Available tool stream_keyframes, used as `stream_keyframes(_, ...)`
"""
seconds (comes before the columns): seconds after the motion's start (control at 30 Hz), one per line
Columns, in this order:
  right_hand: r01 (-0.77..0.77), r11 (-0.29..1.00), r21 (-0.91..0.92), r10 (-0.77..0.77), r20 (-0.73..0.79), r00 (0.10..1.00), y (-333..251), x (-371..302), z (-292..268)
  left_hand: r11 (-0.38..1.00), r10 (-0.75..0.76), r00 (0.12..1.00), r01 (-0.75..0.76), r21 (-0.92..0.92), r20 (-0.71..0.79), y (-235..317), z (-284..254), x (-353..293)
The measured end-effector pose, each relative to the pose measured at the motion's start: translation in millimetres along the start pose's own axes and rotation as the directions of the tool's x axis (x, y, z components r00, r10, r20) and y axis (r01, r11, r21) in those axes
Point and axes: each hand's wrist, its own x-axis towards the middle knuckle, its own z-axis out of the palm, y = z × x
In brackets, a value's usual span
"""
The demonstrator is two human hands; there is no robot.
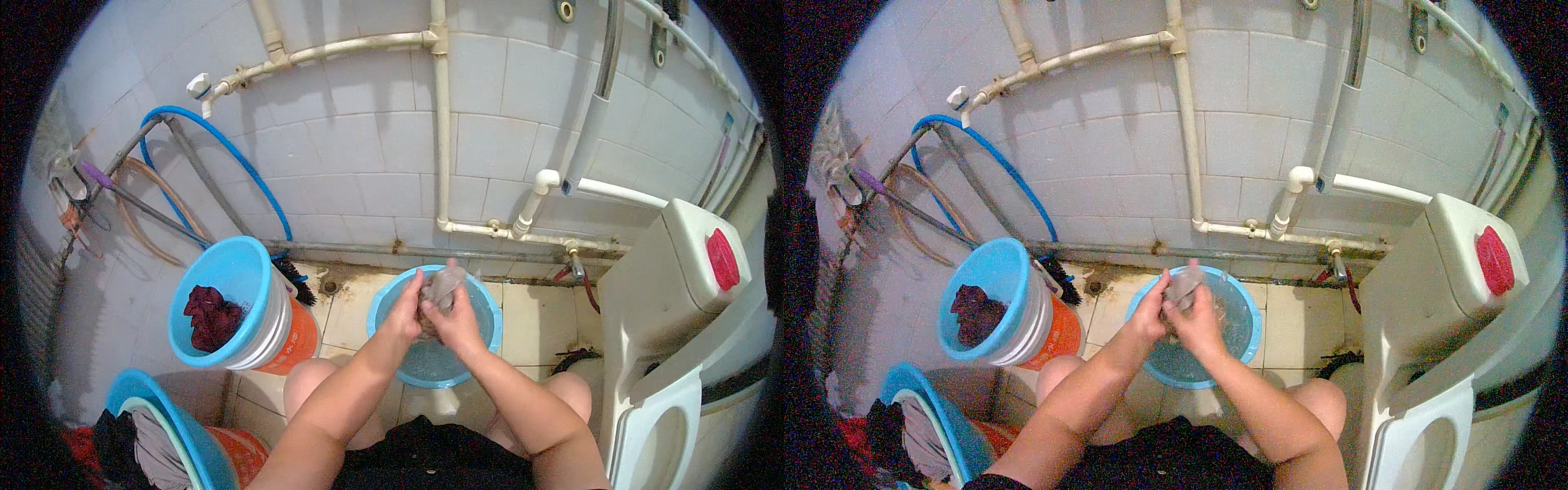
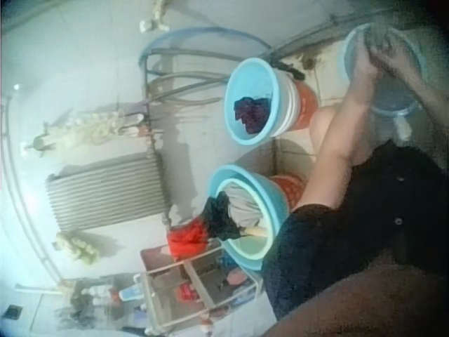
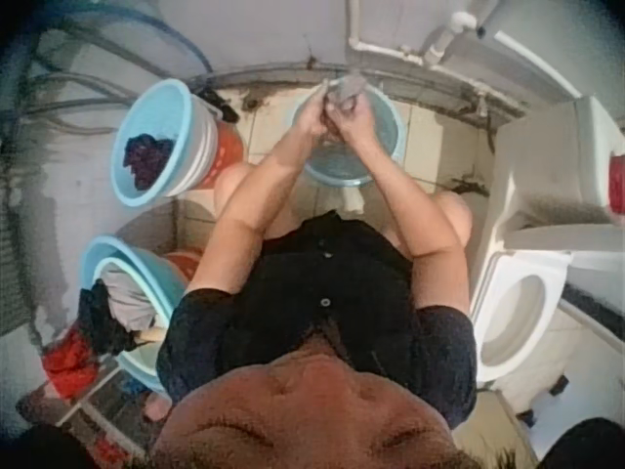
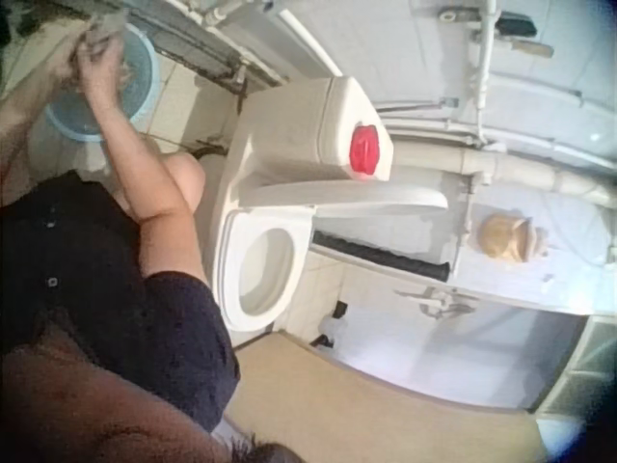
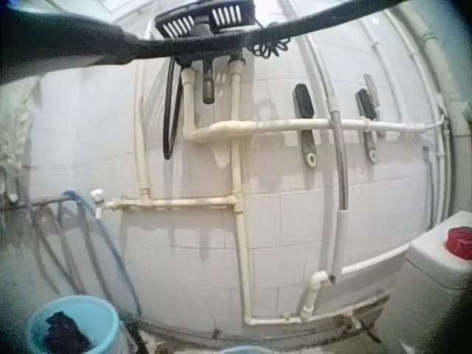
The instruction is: The person hand washes a maroon garment and a beige garment in a bathroom. They repeatedly submerge, scrub, and wring the items in a blue basin, then rinse them under running water from a wall tap before placing them into a bucket.
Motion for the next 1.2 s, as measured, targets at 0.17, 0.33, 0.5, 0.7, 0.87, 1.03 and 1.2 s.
stream_keyframes(0.17, 0.110, 0.953, -0.284, -0.090, 0.083, 0.992, -41, -17, 9, 0.996, -0.075, 0.985, 0.066, 0.064, 0.158, 16, 4, -5)
stream_keyframes(0.33, -0.240, 0.897, -0.372, 0.249, -0.025, 0.968, -20, -5, 8, 0.995, 0.040, 0.977, -0.020, 0.100, -0.208, -13, 3, 18)
stream_keyframes(0.5, -0.476, 0.810, -0.343, 0.447, -0.163, 0.879, 38, 16, -1, 1.000, 0.012, 0.958, -0.003, 0.029, -0.288, -37, 7, 3)
stream_keyframes(0.7, -0.670, 0.697, -0.254, 0.561, -0.389, 0.731, 166, -1, -51, 0.933, -0.100, 0.890, 0.239, 0.268, -0.446, -39, -68, 30)
stream_keyframes(0.87, -0.748, 0.520, -0.413, 0.654, -0.371, 0.659, 194, -29, -38, 0.828, -0.027, 0.843, 0.320, 0.460, -0.537, -61, -101, 22)
stream_keyframes(1.03, -0.010, 0.211, -0.978, 0.599, 0.121, 0.792, 162, -45, -21, -0.003, 0.330, 0.905, 0.284, 0.959, -0.267, -116, -161, 21)
stream_keyframes(1.2, 0.299, 0.113, -0.947, 0.695, 0.290, 0.657, 250, -77, -21, -0.421, 0.046, 0.981, 0.190, 0.887, -0.188, -136, -176, 32)
